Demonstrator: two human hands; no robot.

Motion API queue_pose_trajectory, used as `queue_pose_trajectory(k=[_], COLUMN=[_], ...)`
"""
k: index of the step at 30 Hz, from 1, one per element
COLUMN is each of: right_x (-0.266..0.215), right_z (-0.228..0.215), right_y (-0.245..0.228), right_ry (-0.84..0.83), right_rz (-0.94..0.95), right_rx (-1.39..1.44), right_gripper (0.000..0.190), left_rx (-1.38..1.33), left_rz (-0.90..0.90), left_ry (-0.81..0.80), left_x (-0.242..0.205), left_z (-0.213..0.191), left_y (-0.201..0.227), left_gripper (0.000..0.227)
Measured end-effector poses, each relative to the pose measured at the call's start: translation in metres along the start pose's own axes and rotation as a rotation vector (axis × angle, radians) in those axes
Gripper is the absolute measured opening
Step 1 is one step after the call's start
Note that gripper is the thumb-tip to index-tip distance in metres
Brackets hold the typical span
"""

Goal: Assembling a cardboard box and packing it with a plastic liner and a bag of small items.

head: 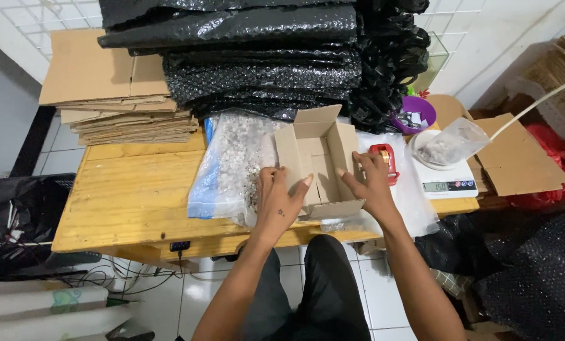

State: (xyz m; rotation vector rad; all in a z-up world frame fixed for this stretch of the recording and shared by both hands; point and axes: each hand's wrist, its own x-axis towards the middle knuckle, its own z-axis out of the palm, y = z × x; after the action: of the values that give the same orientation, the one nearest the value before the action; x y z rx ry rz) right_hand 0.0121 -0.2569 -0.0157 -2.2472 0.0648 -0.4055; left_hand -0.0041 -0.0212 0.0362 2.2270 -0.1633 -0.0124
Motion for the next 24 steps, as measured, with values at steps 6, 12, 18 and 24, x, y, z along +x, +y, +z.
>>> queue_pose_trajectory(k=[6, 12, 18, 24], right_x=[0.009, 0.012, 0.017, 0.012], right_z=[0.011, 0.009, 0.000, -0.016], right_y=[0.018, 0.001, -0.001, -0.010], right_ry=[-0.033, -0.112, -0.182, -0.227], right_rz=[0.024, 0.087, 0.091, 0.136], right_rx=[0.080, 0.174, 0.191, 0.330], right_gripper=[0.058, 0.064, 0.061, 0.062], left_rx=[-0.077, -0.039, -0.122, -0.161], left_rz=[-0.066, -0.059, -0.032, -0.070], left_ry=[-0.026, -0.009, -0.008, -0.028], left_x=[0.007, 0.022, 0.018, 0.018], left_z=[0.003, 0.011, 0.005, 0.001], left_y=[0.017, 0.011, 0.018, 0.010], left_gripper=[0.070, 0.054, 0.049, 0.052])
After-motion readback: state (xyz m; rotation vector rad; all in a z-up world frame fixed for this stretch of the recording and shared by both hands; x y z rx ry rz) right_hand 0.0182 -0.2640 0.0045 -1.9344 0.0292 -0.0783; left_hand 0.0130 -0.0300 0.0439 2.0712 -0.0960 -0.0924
